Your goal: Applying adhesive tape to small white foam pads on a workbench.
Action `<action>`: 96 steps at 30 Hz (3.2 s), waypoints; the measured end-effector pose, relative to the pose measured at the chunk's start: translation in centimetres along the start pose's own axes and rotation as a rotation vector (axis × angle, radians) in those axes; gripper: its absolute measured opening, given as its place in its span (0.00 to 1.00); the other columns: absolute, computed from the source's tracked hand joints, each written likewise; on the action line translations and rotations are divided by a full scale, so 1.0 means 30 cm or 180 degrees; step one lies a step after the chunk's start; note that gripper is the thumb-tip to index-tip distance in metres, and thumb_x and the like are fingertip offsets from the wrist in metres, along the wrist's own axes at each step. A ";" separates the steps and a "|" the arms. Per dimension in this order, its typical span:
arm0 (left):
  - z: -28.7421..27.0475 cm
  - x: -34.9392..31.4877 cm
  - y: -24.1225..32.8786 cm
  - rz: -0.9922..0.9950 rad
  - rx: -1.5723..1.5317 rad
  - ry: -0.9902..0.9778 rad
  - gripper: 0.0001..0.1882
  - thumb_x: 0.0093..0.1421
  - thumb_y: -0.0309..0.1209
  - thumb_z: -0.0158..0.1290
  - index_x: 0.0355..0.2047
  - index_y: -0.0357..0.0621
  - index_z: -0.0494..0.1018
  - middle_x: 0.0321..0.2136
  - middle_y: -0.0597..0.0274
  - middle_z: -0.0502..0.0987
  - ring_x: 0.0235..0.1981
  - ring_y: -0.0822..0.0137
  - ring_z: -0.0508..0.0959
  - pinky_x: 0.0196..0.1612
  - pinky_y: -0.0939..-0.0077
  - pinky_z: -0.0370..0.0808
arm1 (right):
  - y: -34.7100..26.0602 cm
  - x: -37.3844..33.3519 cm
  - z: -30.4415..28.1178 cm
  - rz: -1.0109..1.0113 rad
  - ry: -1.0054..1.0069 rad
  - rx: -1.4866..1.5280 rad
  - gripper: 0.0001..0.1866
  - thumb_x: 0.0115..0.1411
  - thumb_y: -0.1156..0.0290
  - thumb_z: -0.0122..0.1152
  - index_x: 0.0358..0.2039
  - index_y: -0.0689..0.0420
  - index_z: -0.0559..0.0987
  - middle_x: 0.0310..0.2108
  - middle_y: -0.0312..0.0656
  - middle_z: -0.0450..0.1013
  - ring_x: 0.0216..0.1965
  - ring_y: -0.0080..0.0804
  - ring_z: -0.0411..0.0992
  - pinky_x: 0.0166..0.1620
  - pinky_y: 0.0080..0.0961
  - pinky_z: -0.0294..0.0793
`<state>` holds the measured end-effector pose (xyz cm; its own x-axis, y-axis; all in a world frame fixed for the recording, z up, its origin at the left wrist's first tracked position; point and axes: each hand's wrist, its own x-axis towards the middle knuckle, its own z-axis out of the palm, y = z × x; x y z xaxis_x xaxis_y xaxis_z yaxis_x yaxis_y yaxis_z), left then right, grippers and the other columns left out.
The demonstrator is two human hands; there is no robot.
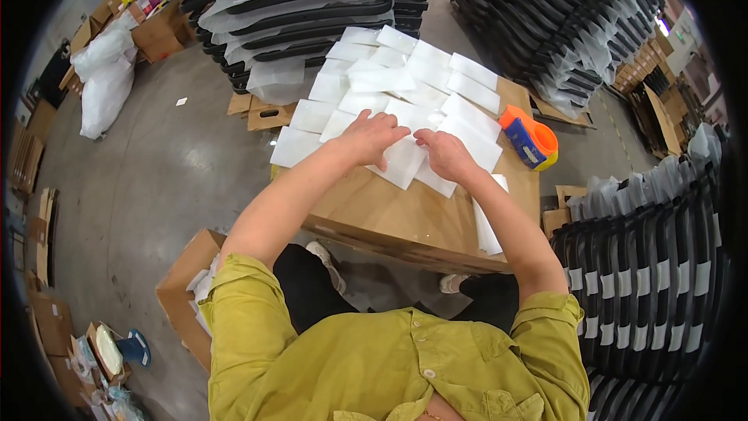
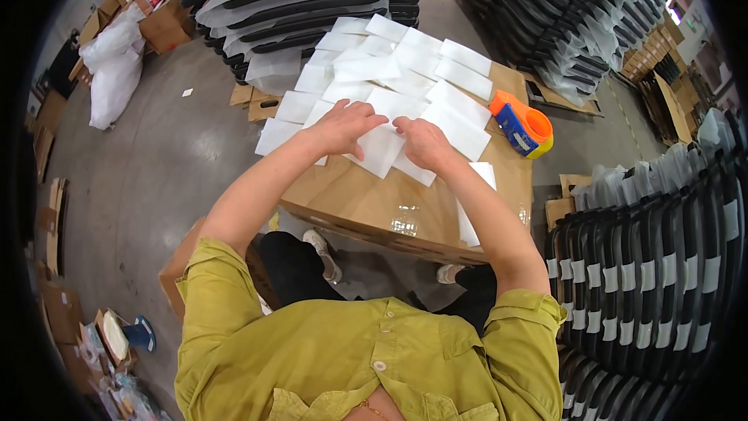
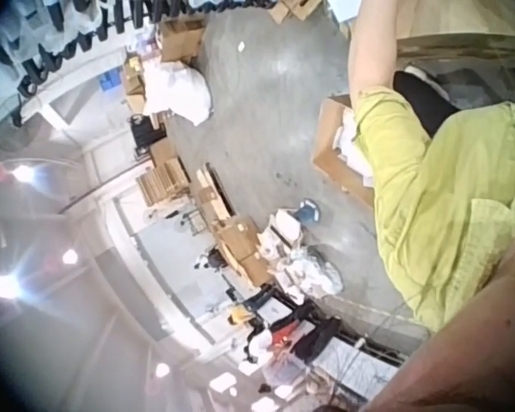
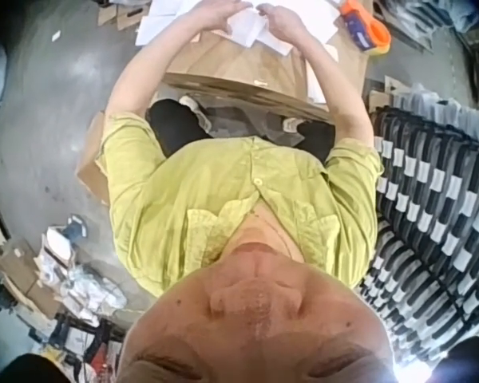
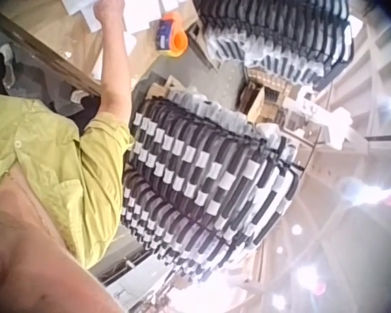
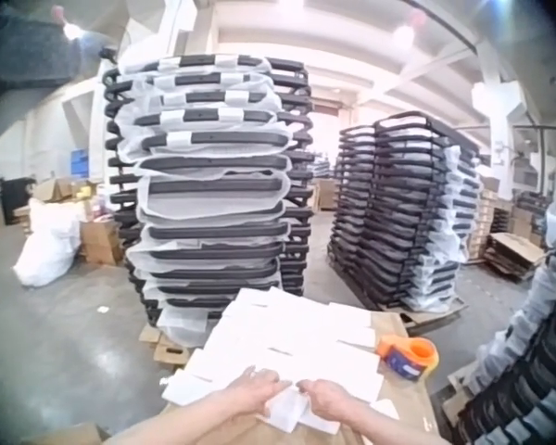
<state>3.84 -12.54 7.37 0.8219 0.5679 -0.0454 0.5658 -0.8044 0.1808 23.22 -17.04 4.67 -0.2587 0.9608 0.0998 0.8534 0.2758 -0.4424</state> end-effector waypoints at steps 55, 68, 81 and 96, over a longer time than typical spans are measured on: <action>0.111 -0.179 -0.064 -0.1855 -0.4639 0.4281 0.12 0.57 0.34 0.49 0.29 0.35 0.71 0.23 0.70 0.71 0.26 0.80 0.66 0.30 0.85 0.63 | -0.200 0.115 0.162 -0.1179 -0.0237 -0.0803 0.14 0.55 0.68 0.49 0.42 0.56 0.67 0.49 0.41 0.62 0.54 0.38 0.57 0.54 0.39 0.55; -0.146 -0.534 -0.087 -0.1512 -0.2926 0.5444 0.11 0.55 0.26 0.49 0.40 0.39 0.69 0.36 0.60 0.73 0.36 0.70 0.71 0.41 0.76 0.68 | -0.209 0.123 0.169 -0.1136 -0.0266 -0.0913 0.13 0.53 0.68 0.48 0.40 0.55 0.67 0.45 0.40 0.64 0.52 0.36 0.58 0.56 0.42 0.51; 0.093 -0.697 0.074 -0.1555 0.1252 0.3069 0.17 0.40 0.20 0.50 0.34 0.47 0.73 0.35 0.64 0.71 0.40 0.65 0.70 0.54 0.58 0.55 | -0.249 0.118 0.122 -0.1353 0.0221 -0.1270 0.16 0.53 0.66 0.52 0.43 0.54 0.69 0.46 0.41 0.65 0.53 0.39 0.57 0.57 0.40 0.51; 0.050 -0.566 0.016 -0.1079 0.0549 0.2170 0.13 0.48 0.23 0.47 0.36 0.45 0.70 0.36 0.60 0.71 0.45 0.63 0.69 0.56 0.53 0.52 | -0.521 -0.002 0.270 0.0941 -0.0797 0.3951 0.06 0.51 0.74 0.54 0.22 0.64 0.71 0.17 0.40 0.70 0.17 0.25 0.70 0.22 0.20 0.71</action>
<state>-9.76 -22.83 6.74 0.4116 0.7243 0.5531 0.8270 -0.5519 0.1073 6.23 -21.66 4.35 -0.3259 0.9115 -0.2510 -0.0592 -0.2846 -0.9568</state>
